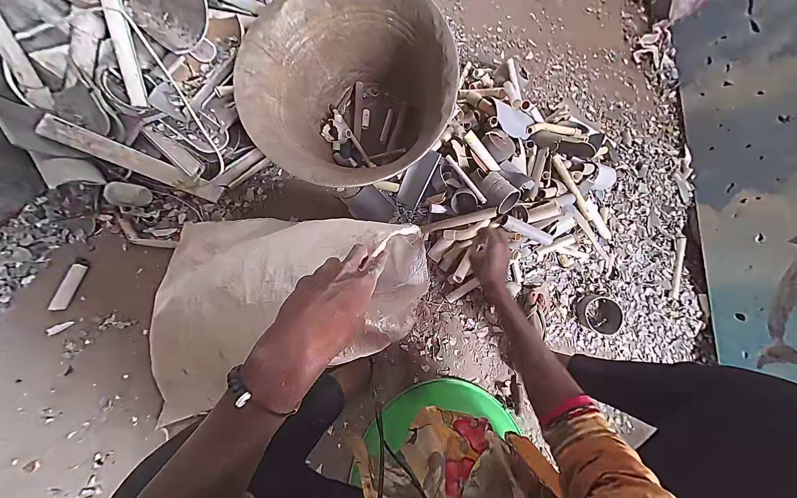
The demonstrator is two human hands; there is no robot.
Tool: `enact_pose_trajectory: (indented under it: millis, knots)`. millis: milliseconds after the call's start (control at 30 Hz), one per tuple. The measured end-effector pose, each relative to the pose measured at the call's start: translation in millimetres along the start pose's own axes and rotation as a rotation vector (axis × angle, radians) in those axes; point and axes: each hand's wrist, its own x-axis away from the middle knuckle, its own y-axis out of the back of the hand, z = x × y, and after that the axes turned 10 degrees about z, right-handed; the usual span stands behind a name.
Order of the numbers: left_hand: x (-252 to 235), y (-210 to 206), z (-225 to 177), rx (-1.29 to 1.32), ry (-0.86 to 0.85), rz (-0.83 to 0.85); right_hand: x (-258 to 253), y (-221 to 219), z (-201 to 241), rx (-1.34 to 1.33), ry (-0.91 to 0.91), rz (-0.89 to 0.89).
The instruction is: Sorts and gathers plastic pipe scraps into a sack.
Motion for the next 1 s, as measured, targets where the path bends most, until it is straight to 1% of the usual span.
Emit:
enact_pose_trajectory:
  millis: [33, 67, 133, 167, 200, 300, 367, 467, 533, 600, 667, 767, 833, 900, 933, 1000]
  knots:
    - [-1, -1, 3, 0.003, -0.011, -0.005, -15, 12, -19, 0.04, -0.066, -0.033]
    - [-2, -1, 5, 0.005, -0.017, -0.007, -28, 21, -38, 0.078, -0.119, -0.029]
    - [-5, -2, 9, 0.019, -0.028, 0.007, -44, 30, -71, 0.134, -0.185, 0.08]
    - [-8, -2, 11, 0.014, -0.036, 0.011, -48, 29, -83, 0.185, -0.19, 0.157]
    - [-9, -2, 12, 0.002, -0.041, 0.011, -50, 25, -90, 0.243, -0.18, 0.198]
    - [-12, 1, 12, -0.014, -0.033, 0.011, -47, 17, -96, 0.354, -0.174, 0.223]
    - [-12, 2, 9, -0.01, -0.034, 0.006, -47, 21, -104, 0.379, -0.179, 0.307]
    - [-13, 5, 3, 0.016, -0.046, -0.012, -46, 29, -109, 0.491, -0.136, 0.414]
    - [-16, 1, 0, 0.034, -0.039, -0.018, -39, 27, -107, 0.554, -0.107, 0.417]
    - [-20, -1, -5, 0.034, -0.026, -0.009, -28, 28, -102, 0.558, -0.117, 0.367]
    - [-25, -3, -7, 0.022, -0.028, 0.004, -15, 30, -97, 0.502, -0.137, 0.293]
    - [-29, -5, -10, -0.002, -0.053, 0.0, 4, 36, -100, 0.326, -0.136, 0.103]
    - [-30, -4, -14, -0.004, -0.065, -0.022, 19, 44, -103, 0.175, -0.105, -0.068]
    - [-31, -3, -13, -0.012, -0.071, -0.05, 33, 52, -97, -0.016, -0.063, -0.256]
    - [-32, -2, -11, -0.003, -0.077, -0.069, 40, 56, -90, -0.131, -0.058, -0.353]
    - [-32, 0, -7, 0.021, -0.088, -0.073, 56, 68, -73, -0.451, -0.1, -0.458]
